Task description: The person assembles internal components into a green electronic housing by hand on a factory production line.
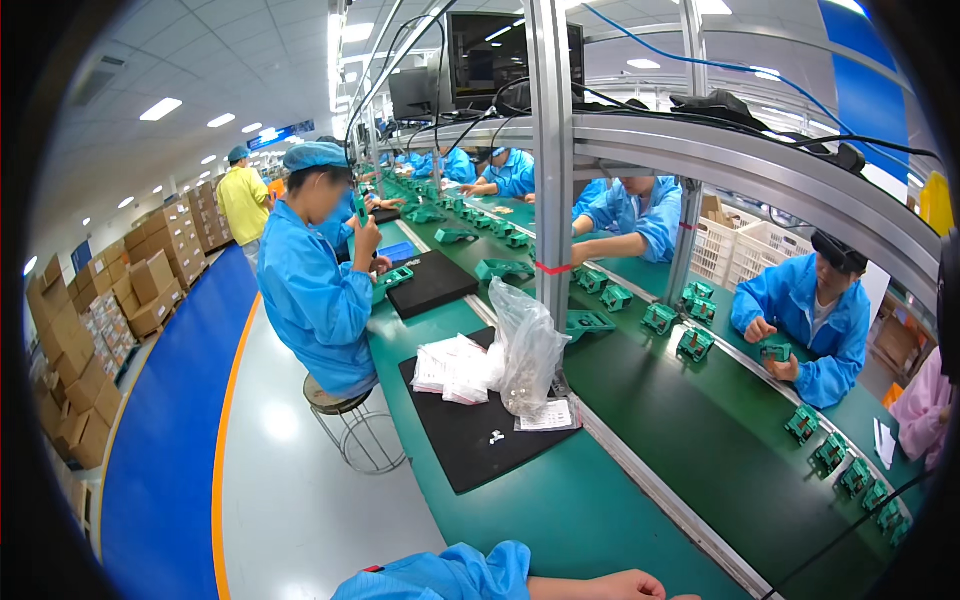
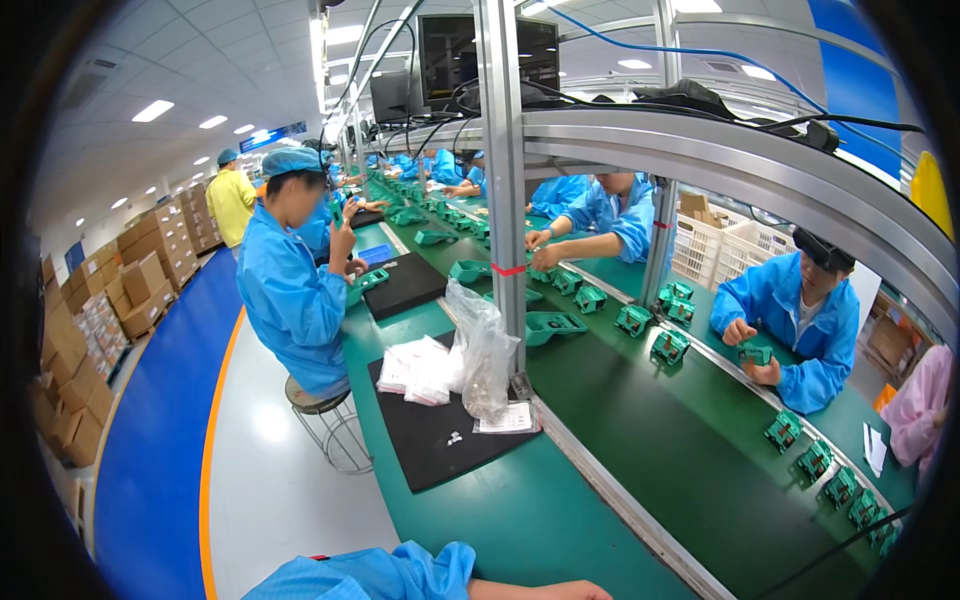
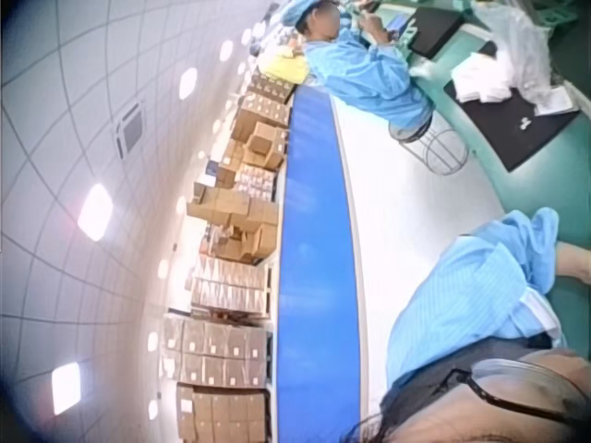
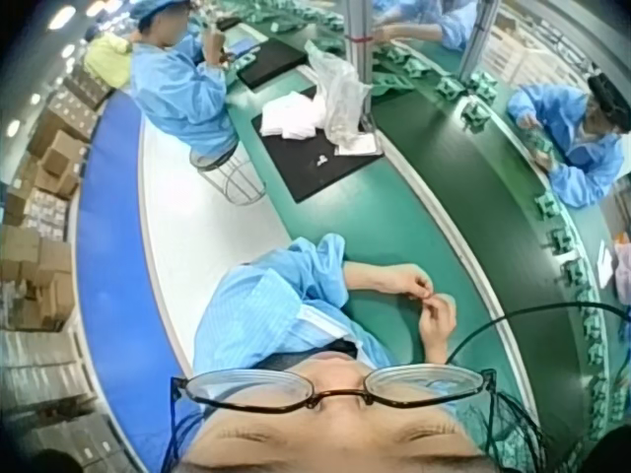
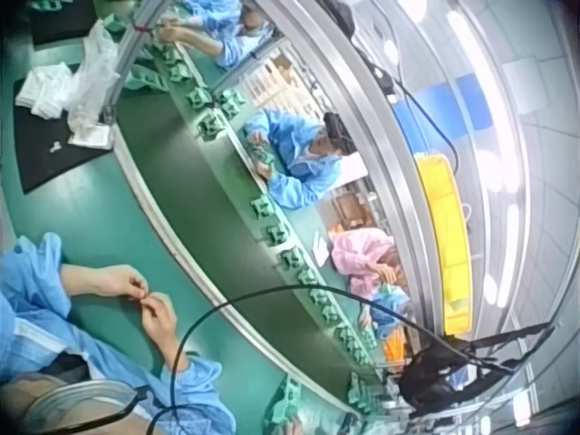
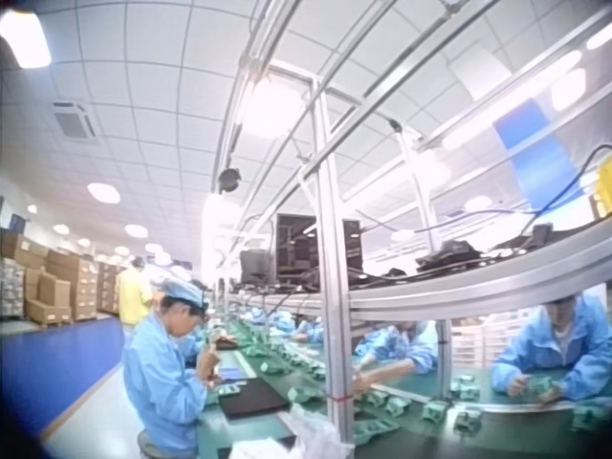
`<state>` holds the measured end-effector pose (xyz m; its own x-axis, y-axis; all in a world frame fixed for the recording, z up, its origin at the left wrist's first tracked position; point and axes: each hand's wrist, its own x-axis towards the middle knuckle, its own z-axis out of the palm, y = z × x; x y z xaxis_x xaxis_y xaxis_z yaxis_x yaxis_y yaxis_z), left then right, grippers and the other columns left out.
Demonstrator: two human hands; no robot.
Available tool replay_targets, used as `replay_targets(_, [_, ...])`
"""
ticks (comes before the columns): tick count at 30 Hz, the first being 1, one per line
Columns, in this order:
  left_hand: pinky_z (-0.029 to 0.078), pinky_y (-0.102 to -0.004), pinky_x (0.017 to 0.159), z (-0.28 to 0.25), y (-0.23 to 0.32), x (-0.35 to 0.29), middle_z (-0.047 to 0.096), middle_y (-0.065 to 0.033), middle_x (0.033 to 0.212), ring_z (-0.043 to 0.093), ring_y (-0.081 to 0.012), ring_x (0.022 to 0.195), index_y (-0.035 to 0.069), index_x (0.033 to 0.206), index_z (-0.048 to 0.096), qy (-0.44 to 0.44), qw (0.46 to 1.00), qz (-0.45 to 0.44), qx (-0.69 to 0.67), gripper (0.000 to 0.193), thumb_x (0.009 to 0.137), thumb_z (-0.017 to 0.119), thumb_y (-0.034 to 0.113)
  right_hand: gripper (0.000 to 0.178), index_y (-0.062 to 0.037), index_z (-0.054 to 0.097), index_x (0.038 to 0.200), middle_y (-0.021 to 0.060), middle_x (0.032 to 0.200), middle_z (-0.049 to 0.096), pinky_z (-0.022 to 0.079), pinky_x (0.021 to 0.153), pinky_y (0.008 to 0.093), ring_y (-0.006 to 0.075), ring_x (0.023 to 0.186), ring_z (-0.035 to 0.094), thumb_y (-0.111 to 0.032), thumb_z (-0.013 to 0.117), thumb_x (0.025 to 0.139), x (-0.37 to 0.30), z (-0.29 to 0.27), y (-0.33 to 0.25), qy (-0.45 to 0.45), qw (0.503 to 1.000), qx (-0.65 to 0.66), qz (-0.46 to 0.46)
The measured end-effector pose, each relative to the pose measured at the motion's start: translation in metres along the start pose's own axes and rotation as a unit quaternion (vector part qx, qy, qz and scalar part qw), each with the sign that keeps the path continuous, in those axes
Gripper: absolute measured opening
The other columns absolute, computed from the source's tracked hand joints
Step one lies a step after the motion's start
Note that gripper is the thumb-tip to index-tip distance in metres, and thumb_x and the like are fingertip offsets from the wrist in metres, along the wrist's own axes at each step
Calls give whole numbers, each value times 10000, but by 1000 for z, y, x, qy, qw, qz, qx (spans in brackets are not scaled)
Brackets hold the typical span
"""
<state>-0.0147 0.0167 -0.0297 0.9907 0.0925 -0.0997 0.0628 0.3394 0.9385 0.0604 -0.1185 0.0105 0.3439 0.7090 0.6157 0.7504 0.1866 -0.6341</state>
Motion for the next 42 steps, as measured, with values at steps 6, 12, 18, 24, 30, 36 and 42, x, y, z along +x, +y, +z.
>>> replay_targets(6, [330, -200, 464, 1, -2, -1, 508, -5, 586, 427, -74, 507, 28, 715, 576, -3, 999, -3, -40, 139, 766, 569, 157, 184, -39, 543, 737, 122, 767, 539, 439, 627, 342, 281, 702, 532, 93, 579, 613, 1, -1, 4, 5, 996, -53, -73])
replay_targets(12, [325, -198, 466, 4, 2, -4, 500, -5, 584, 416, -73, 506, 39, 697, 563, 0, 997, -18, -81, 120, 766, 567, 137, 183, -51, 530, 710, 110, 778, 534, 421, 640, 359, 274, 714, 526, 70, 576, 580, 2, -5, 4, -15, 988, -91, -124])
replay_targets(18, [335, -199, 470, 4, -2, -4, 513, -8, 598, 426, -74, 513, 37, 706, 569, 4, 994, -28, -102, 114, 765, 567, 133, 167, -61, 509, 680, 96, 767, 524, 405, 646, 354, 267, 720, 513, 62, 556, 576, 4, -5, 1, -36, 990, -97, -101])
replay_targets(24, [359, -198, 491, 2, 7, -5, 516, 8, 593, 446, -63, 539, 35, 713, 581, 54, 998, 8, 24, 103, 765, 553, 119, 167, -59, 514, 691, 97, 778, 532, 411, 660, 344, 266, 733, 519, 67, 556, 589, 9, -3, 4, -32, 993, -85, -69])
replay_targets(30, [351, -195, 493, 4, 8, -5, 513, 8, 598, 435, -62, 536, 36, 713, 580, 30, 999, 8, 15, 104, 767, 550, 118, 166, -59, 526, 700, 99, 785, 536, 413, 665, 341, 267, 742, 522, 68, 556, 598, 4, -4, 8, -14, 994, -75, -74])
replay_targets(36, [355, -193, 505, 5, 5, -6, 513, 10, 602, 437, -60, 544, 39, 704, 581, 27, 999, 18, -5, 103, 767, 549, 114, 176, -62, 524, 695, 95, 779, 530, 403, 663, 349, 268, 733, 516, 65, 551, 576, 3, -5, 5, -17, 993, -88, -78])
replay_targets(42, [382, -228, 640, -9, 10, 1, 527, -5, 758, 456, -76, 709, 25, 769, 548, -67, 995, 7, 72, 163, 806, 515, 181, 185, -58, 503, 684, 97, 766, 528, 396, 661, 347, 268, 713, 517, 70, 542, 556, 4, -6, 6, -28, 993, -92, -72])
